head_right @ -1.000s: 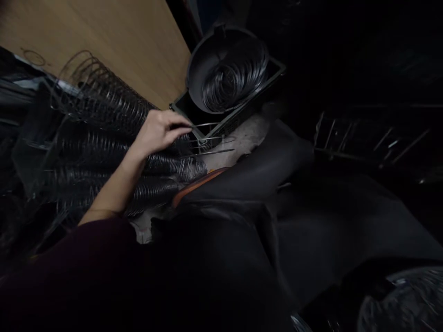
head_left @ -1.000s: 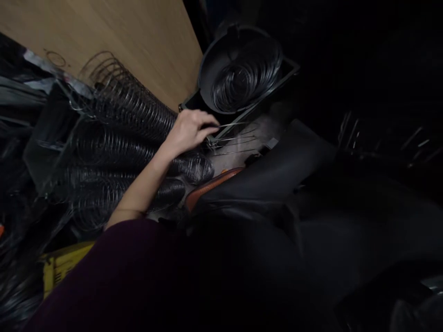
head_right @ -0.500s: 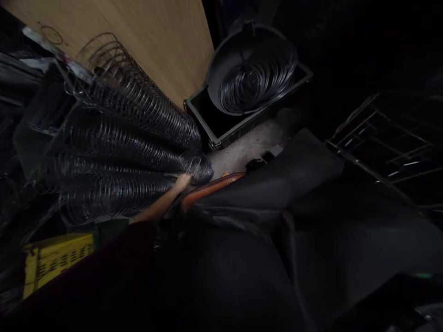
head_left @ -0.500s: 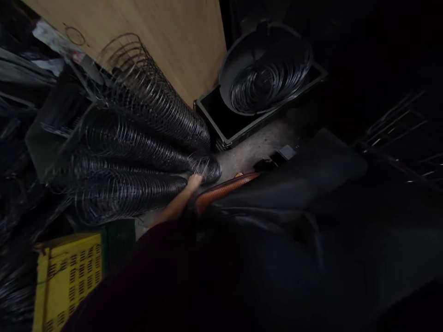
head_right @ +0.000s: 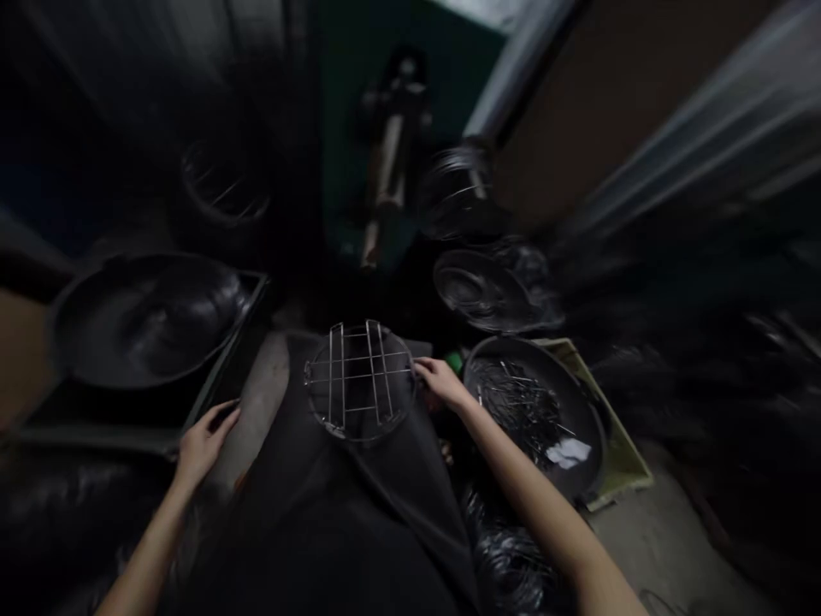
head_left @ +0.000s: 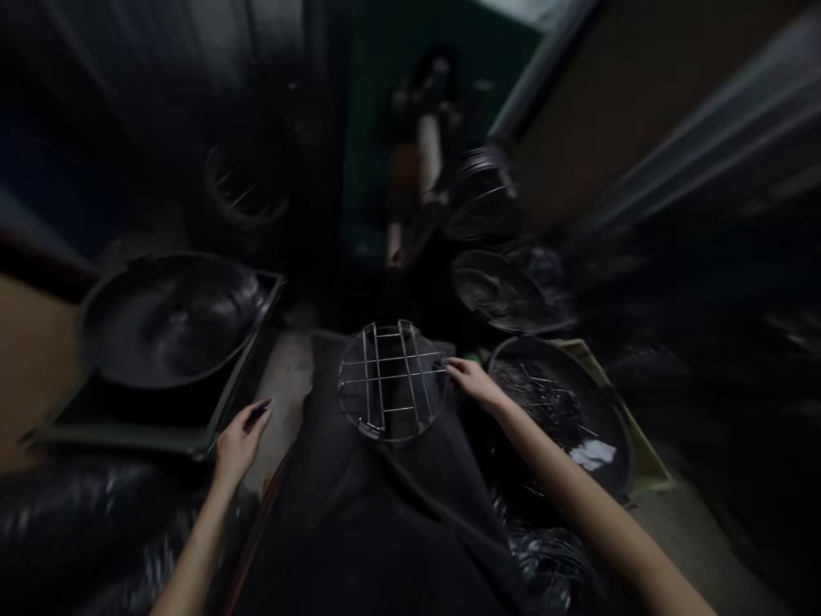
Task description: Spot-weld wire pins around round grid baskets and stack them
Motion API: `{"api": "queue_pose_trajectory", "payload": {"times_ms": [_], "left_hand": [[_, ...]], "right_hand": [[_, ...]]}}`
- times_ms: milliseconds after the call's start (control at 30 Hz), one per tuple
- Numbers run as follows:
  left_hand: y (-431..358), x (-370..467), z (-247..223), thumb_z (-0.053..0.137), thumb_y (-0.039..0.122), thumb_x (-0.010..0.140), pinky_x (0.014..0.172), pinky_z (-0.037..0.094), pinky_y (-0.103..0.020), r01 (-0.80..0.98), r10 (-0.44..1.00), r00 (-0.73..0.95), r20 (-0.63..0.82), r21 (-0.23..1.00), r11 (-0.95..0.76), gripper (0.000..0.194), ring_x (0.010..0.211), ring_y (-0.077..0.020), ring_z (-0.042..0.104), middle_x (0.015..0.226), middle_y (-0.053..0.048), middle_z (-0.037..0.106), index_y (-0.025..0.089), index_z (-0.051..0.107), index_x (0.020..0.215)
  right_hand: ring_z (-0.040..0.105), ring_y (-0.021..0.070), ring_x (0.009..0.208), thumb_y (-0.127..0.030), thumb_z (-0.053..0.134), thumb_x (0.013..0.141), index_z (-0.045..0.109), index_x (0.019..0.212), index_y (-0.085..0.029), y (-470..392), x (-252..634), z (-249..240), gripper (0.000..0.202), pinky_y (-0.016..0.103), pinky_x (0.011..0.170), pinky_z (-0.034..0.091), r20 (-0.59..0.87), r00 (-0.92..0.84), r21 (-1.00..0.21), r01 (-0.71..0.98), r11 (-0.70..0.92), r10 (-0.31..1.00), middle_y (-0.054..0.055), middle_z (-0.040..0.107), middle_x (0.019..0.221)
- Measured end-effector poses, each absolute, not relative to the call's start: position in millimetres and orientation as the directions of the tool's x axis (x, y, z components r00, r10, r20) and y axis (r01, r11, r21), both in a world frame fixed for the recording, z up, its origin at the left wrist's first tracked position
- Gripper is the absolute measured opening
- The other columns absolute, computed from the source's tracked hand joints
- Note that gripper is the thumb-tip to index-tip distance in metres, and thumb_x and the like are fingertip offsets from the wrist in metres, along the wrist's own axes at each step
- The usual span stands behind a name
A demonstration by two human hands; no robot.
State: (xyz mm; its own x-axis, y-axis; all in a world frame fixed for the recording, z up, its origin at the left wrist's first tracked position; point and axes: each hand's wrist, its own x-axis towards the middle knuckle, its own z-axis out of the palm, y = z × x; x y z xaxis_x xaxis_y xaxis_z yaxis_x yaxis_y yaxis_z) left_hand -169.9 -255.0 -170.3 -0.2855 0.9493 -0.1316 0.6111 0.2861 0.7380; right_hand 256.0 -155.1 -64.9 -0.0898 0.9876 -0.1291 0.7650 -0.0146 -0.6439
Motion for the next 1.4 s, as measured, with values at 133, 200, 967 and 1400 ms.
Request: {"api": "queue_pose_trajectory", "payload": {"times_ms": [133, 200, 967, 1400], "left_hand": [[-175, -81, -112, 0.054, 0.059, 0.083, 0.105, 0.047, -0.040, 0.328, 0.994, -0.110, -0.026, 0.943, 0.061, 0.053, 0.116, -0.0271, 0.064, 0.122, -0.009, 0.070, 0.019, 0.068, 0.115], [-161, -42, -93, 0.054, 0.059, 0.082, 0.105, 0.046, -0.041, 0.270, 0.999, -0.003, -0.047, 0.962, 0.046, 0.056, 0.117, -0.0273, 0.063, 0.124, -0.010, 0.069, 0.019, 0.066, 0.119], [-141, -13, -2, 0.033, 0.062, 0.098, 0.081, 0.054, -0.027, 0.105, 0.987, 0.063, 0.150, 0.982, -0.156, 0.062, 0.084, -0.0138, 0.066, 0.116, -0.009, 0.069, 0.021, 0.055, 0.138], [-155, -18, -39, 0.054, 0.022, 0.092, 0.093, 0.055, -0.036, 0.683, 0.995, -0.095, 0.035, 0.730, 0.040, 0.034, 0.093, -0.0235, 0.074, 0.105, -0.007, 0.077, 0.021, 0.070, 0.122]], "right_hand": [[0.065, 0.0224, 0.095, -0.033, 0.058, 0.090, 0.071, 0.093, -0.020, -97, 310, -7, 0.018, 0.042, 0.094, 0.051, 0.136, 0.081, -0.578, 0.816, 0.012, 0.987, 0.008, 0.071, 0.099], [0.063, 0.0250, 0.102, -0.033, 0.054, 0.090, 0.071, 0.099, -0.021, -52, 323, 32, 0.022, 0.043, 0.098, 0.048, 0.372, 0.099, -0.477, 0.873, 0.099, 0.923, 0.010, 0.070, 0.107], [0.062, 0.0237, 0.091, -0.034, 0.028, 0.101, 0.068, 0.111, -0.023, -80, 288, 105, 0.043, 0.039, 0.078, 0.048, 0.455, -0.265, -0.037, 0.948, 0.315, 0.850, 0.011, 0.062, 0.099], [0.057, 0.0202, 0.086, -0.030, 0.045, 0.098, 0.068, 0.115, -0.026, -76, 180, -13, 0.029, 0.028, 0.063, 0.040, -0.045, -0.420, -0.267, 0.879, 0.394, 0.906, 0.008, 0.063, 0.101]]}}
